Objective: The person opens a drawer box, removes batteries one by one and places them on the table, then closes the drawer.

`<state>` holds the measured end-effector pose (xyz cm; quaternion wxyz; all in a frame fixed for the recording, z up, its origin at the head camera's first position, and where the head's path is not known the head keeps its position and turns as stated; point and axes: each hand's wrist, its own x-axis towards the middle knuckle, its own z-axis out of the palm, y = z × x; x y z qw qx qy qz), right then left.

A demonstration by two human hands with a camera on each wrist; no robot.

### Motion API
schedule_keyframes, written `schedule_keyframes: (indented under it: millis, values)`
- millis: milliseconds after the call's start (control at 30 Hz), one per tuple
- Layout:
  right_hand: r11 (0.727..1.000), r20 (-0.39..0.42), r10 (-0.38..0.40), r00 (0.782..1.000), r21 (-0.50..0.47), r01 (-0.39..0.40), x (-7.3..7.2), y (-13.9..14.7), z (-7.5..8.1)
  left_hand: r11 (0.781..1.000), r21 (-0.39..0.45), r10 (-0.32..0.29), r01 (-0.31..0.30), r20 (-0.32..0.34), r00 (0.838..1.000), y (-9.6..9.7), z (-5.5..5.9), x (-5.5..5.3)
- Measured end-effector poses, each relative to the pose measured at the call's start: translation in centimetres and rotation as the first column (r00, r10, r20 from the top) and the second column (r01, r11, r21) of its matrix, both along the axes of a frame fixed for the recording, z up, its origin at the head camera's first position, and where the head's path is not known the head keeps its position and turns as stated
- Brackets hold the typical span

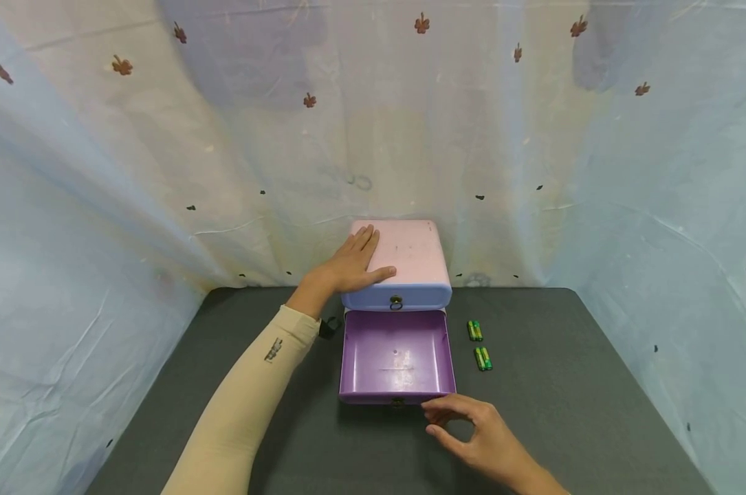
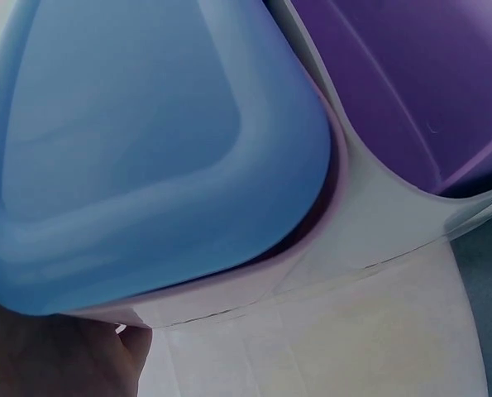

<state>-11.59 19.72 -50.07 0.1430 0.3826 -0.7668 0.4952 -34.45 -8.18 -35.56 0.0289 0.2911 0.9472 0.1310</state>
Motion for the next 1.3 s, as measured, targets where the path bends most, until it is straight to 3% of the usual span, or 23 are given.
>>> schedule_keyframes:
  millis: [467, 767, 1300]
  values:
    - [0.999, 0.091, 0.028, 0.995, -0.018, -0.026, 0.4, -1.2, -2.1, 1.000, 0.004, -0.003, 0.003, 0.003, 1.000, -0.1, -0.1, 0.0]
    - [0.999, 0.243, 0.040, 0.969, -0.006, -0.040, 0.4, -1.6, -2.6, 1.000, 0.008, 0.000, 0.000, 0.006, 1.000, -0.1, -0.1, 0.0]
    - [0.996, 0.344, 0.075, 0.936, -0.064, -0.057, -0.4, -2.6, -3.5, 1.000, 0.005, 0.003, -0.003, 0.011, 1.000, -0.1, 0.0, 0.0]
